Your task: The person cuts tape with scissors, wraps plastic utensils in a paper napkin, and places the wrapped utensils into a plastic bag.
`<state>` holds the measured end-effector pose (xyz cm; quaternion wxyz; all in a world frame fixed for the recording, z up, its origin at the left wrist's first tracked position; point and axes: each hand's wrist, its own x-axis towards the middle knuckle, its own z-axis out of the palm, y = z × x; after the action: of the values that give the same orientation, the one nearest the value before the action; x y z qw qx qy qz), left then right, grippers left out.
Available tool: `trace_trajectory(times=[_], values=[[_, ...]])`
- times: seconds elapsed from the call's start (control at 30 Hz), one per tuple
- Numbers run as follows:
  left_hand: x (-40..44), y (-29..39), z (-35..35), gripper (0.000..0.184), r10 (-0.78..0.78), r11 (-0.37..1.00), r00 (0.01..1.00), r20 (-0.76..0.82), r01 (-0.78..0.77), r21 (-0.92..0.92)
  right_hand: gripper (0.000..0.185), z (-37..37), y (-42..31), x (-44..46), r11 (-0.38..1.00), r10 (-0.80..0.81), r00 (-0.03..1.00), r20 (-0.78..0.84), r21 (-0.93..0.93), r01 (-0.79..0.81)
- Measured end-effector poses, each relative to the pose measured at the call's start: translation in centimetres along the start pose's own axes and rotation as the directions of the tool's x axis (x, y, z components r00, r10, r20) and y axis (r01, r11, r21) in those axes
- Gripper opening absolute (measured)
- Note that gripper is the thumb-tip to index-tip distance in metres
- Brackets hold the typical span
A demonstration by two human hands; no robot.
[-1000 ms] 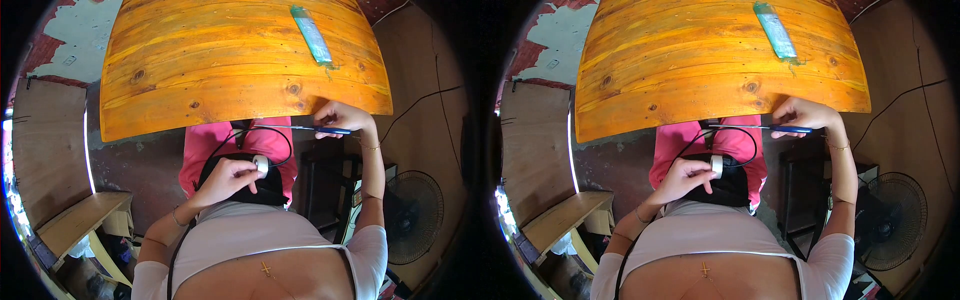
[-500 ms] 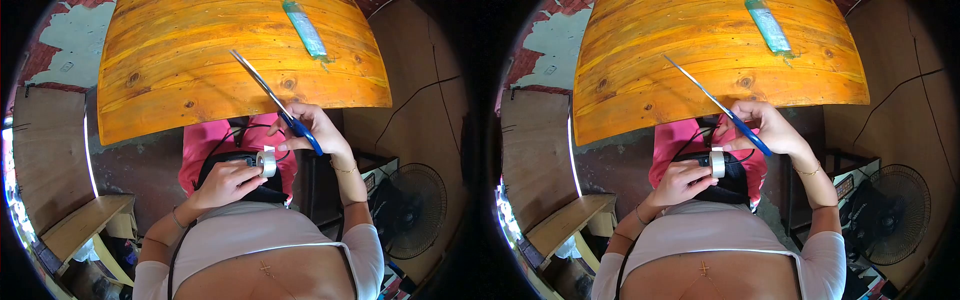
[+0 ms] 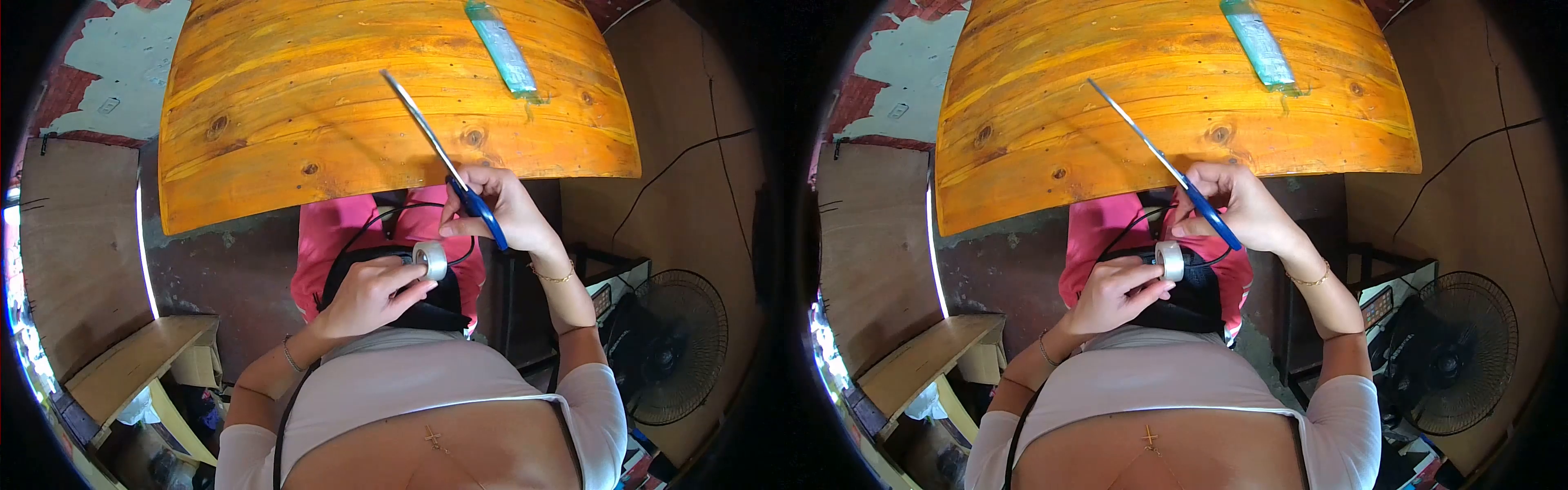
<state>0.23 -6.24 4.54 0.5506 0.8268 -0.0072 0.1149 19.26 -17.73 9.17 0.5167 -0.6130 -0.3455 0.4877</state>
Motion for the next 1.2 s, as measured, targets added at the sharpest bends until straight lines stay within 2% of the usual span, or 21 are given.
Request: trace_trajectory(times=[0.1, 0.2, 0.23, 0.3, 0.33, 0.4, 0.43, 0.47, 0.63, 0.93, 1.03, 1.13, 1.2], values=[[0.4, 0.5, -0.2, 0.011, -0.266, 0.951, 0.963, 0.042, 0.270, -0.150, 0.018, 0.2, 0.1, 0.0, 0.998, -0.057, 0.995, -0.084, -0.044, 0.053], [0.5, -0.6, 1.1, 0.011, -0.367, 0.876, 0.930, -0.007, 0.343, -0.340, 0.019, 0.1, 0.6, 0.4, 0.994, -0.067, 0.984, -0.167, -0.099, 0.051], [0.8, -0.8, 1.5, 0.014, -0.369, 0.858, 0.929, -0.036, 0.325, -0.398, 0.019, 0.0, 0.7, 0.6, 0.989, -0.106, 0.977, -0.187, -0.124, 0.084], [1.6, -1.4, 1.1, 0.016, -0.465, 0.782, 0.885, 0.005, 0.414, -0.466, 0.019, -0.3, 1.0, 1.0, 0.974, -0.186, 0.957, -0.223, -0.174, 0.149], [1.9, -1.6, 1.0, 0.018, -0.509, 0.739, 0.860, 0.028, 0.454, -0.497, 0.019, -0.5, 0.8, 1.3, 0.959, -0.179, 0.959, -0.219, -0.255, 0.121], [2.0, -1.8, 1.3, 0.023, -0.520, 0.659, 0.846, 0.120, 0.487, -0.574, 0.018, -0.7, 0.3, 1.9, 0.911, -0.159, 0.963, -0.218, -0.409, 0.058], [2.0, -2.1, 1.6, 0.023, -0.530, 0.607, 0.835, 0.148, 0.495, -0.621, 0.017, -1.0, 1.0, 2.3, 0.862, -0.236, 0.950, -0.206, -0.496, 0.107], [2.1, -2.2, 1.7, 0.023, -0.538, 0.553, 0.825, 0.174, 0.502, -0.665, 0.016, -1.0, 0.7, 2.5, 0.843, -0.240, 0.950, -0.200, -0.528, 0.101], [2.2, -2.4, 1.6, 0.024, -0.549, 0.510, 0.806, 0.222, 0.533, -0.675, 0.015, -0.6, -0.4, 3.5, 0.742, -0.272, 0.954, -0.126, -0.658, 0.124], [2.3, -2.1, 2.0, 0.027, -0.522, 0.533, 0.829, 0.200, 0.500, -0.682, 0.014, -0.2, -1.2, 4.0, 0.730, -0.175, 0.975, -0.140, -0.682, 0.033], [2.4, -2.1, 2.0, 0.026, -0.516, 0.530, 0.832, 0.205, 0.498, -0.686, 0.015, -0.3, -1.1, 4.1, 0.748, -0.195, 0.974, -0.118, -0.660, 0.070], [2.3, -2.3, 1.9, 0.024, -0.511, 0.520, 0.832, 0.215, 0.499, -0.694, 0.016, -0.2, -1.2, 4.1, 0.762, -0.176, 0.974, -0.145, -0.646, 0.042], [2.4, -2.3, 2.0, 0.024, -0.518, 0.508, 0.827, 0.219, 0.503, -0.699, 0.018, -0.4, -1.3, 4.3, 0.722, -0.186, 0.975, -0.123, -0.690, 0.051]])
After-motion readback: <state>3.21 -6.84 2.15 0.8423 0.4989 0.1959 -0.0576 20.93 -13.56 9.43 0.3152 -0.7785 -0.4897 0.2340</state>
